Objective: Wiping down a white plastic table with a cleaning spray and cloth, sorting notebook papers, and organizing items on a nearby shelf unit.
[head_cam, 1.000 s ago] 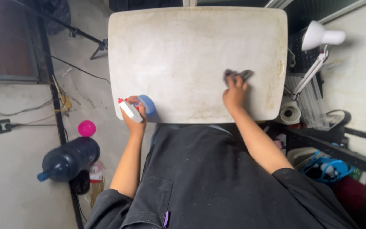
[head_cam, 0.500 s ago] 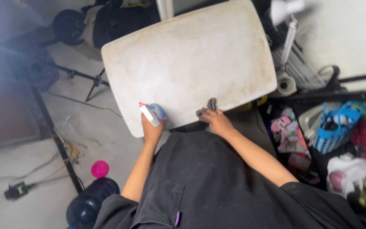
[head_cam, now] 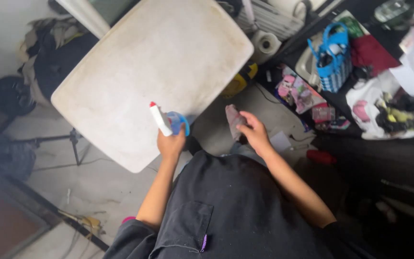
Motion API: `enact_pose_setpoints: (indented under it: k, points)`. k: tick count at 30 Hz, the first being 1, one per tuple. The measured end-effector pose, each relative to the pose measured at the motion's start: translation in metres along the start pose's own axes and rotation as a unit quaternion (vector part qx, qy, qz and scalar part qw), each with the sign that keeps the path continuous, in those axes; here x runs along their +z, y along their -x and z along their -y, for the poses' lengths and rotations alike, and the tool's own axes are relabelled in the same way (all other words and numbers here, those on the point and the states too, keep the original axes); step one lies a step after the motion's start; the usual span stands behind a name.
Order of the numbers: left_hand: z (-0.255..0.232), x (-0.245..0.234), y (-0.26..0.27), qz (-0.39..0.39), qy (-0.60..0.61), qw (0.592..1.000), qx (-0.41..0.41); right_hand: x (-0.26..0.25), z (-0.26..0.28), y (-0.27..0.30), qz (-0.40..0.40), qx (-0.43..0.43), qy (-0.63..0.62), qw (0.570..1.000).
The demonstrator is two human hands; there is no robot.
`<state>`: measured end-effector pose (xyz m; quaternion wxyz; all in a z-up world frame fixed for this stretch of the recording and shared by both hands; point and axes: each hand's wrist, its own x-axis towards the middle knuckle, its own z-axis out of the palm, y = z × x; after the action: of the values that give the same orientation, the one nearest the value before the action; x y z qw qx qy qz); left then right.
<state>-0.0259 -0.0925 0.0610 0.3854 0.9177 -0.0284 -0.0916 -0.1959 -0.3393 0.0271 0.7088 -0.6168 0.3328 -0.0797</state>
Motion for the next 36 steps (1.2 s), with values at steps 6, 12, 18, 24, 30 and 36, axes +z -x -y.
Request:
enact_pose_setpoints:
  k: [6,12,18,24,30,36]
  points:
    - [-0.100,0.051,0.054,0.115,0.030,0.986,0.115,-0.078,0.012,0.040,-0.091,0.032,-0.246,0.964]
    - [-0.204,0.132,0.145,0.240,-0.028,0.960,0.141,-0.202,0.019,0.112,-0.113,-0.018,-0.335,0.935]
    - [-0.299,0.220,0.264,0.300,0.006,0.924,0.237,-0.340,-0.008,0.175,-0.223,-0.057,-0.379,0.896]
    - [-0.363,0.286,0.363,0.346,0.048,0.885,0.309,-0.436,-0.043,0.236,-0.269,-0.154,-0.437,0.844]
    - [-0.389,0.331,0.415,0.406,0.014,0.844,0.350,-0.478,-0.076,0.283,-0.302,-0.208,-0.485,0.794]
    - [-0.427,0.341,0.447,0.433,-0.027,0.821,0.370,-0.505,-0.073,0.303,-0.357,-0.205,-0.430,0.803]
